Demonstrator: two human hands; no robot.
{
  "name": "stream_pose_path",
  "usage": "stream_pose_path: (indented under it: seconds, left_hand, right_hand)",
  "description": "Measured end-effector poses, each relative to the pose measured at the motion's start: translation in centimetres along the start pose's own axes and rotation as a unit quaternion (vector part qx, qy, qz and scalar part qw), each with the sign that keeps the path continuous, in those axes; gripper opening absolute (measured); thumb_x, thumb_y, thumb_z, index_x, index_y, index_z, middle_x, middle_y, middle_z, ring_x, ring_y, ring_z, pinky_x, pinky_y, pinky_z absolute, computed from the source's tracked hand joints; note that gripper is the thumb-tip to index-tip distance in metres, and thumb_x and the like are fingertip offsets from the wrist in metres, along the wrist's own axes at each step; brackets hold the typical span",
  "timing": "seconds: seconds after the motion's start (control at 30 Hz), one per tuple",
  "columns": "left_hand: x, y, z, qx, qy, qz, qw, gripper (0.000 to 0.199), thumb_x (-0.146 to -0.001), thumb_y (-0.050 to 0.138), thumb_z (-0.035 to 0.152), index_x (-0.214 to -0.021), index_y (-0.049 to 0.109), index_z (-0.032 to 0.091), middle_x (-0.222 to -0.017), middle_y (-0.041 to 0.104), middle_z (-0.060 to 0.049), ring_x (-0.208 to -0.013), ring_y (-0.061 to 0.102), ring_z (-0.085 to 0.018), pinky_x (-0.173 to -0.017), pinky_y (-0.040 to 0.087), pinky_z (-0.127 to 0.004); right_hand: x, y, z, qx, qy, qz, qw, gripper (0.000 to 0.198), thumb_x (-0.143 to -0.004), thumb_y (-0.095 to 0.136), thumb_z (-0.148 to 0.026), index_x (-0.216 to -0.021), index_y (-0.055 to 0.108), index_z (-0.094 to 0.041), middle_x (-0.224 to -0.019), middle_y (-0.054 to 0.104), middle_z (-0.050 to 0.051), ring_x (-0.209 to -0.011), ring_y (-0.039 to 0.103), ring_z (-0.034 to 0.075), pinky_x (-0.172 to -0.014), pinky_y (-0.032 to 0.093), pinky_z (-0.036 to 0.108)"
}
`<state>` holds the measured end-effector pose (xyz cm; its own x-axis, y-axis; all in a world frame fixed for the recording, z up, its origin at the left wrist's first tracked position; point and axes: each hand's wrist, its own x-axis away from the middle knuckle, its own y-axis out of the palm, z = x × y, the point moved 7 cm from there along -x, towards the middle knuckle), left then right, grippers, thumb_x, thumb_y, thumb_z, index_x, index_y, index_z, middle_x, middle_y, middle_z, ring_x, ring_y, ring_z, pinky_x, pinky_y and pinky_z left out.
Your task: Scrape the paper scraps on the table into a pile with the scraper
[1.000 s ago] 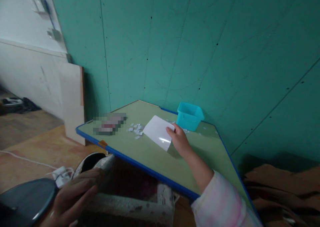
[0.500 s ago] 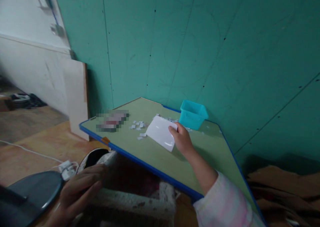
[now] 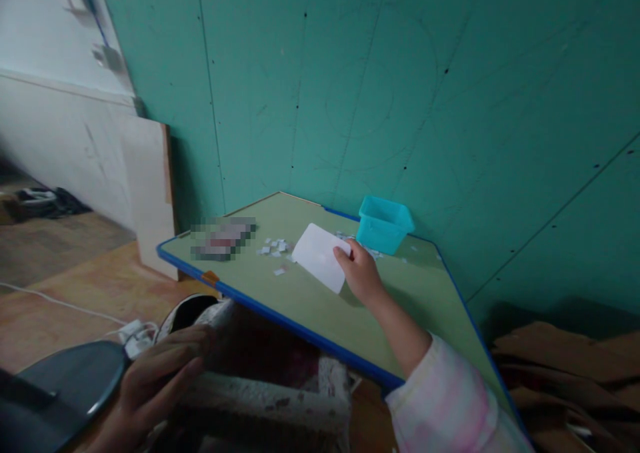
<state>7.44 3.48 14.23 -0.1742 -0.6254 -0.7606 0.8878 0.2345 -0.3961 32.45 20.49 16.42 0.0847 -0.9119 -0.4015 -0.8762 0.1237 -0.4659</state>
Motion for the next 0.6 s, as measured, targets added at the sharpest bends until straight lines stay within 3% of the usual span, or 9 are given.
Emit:
stream_pose_path:
  seconds: [0.13,0.33,0.5,0.6]
  left_hand:
    - [0.1,0.3,-0.1,0.01,-0.008,-0.025,1.0,0.029,-0.084,0.042,0.019,-0.057,0.051,0.021,-0.05,0.052,-0.001,-0.049,0.052,-0.016,-0.053,0.046,-0.029]
    - [0.2,0.2,0.0,0.012,0.009,-0.019,1.0,0.025,-0.082,0.043,0.012,-0.06,0.048,0.021,-0.051,0.051,0.001,-0.05,0.051,-0.014,-0.054,0.045,-0.028]
    - [0.5,0.3,-0.2,0.001,-0.008,-0.015,1.0,0.024,-0.081,0.044,0.011,-0.06,0.047,0.021,-0.05,0.046,0.003,-0.051,0.05,-0.014,-0.054,0.043,-0.027]
    - [0.5,0.2,-0.2,-0.007,-0.005,0.0,1.0,0.022,-0.081,0.045,0.013,-0.062,0.051,0.021,-0.051,0.05,0.002,-0.05,0.049,-0.014,-0.054,0.044,-0.028]
  right_hand:
    - [0.1,0.5,0.2,-0.001,0.007,-0.025,1.0,0.026,-0.076,0.051,-0.044,-0.083,0.057,-0.02,-0.069,0.056,0.0,-0.062,0.048,0.016,-0.056,0.035,0.027]
    - [0.2,-0.7,-0.6,-0.002,0.01,0.023,1.0,0.021,-0.072,0.052,-0.04,-0.071,0.053,-0.019,-0.064,0.051,-0.001,-0.062,0.045,0.014,-0.055,0.033,0.026]
    - [0.2,0.4,-0.5,-0.001,0.01,-0.033,0.999,0.026,-0.074,0.05,-0.044,-0.082,0.054,-0.019,-0.068,0.054,-0.001,-0.062,0.046,0.014,-0.055,0.034,0.026]
    - [0.1,0.0,-0.4,0.008,0.019,-0.022,1.0,0.024,-0.072,0.051,-0.043,-0.078,0.053,-0.019,-0.064,0.051,-0.002,-0.06,0.045,0.014,-0.054,0.033,0.026]
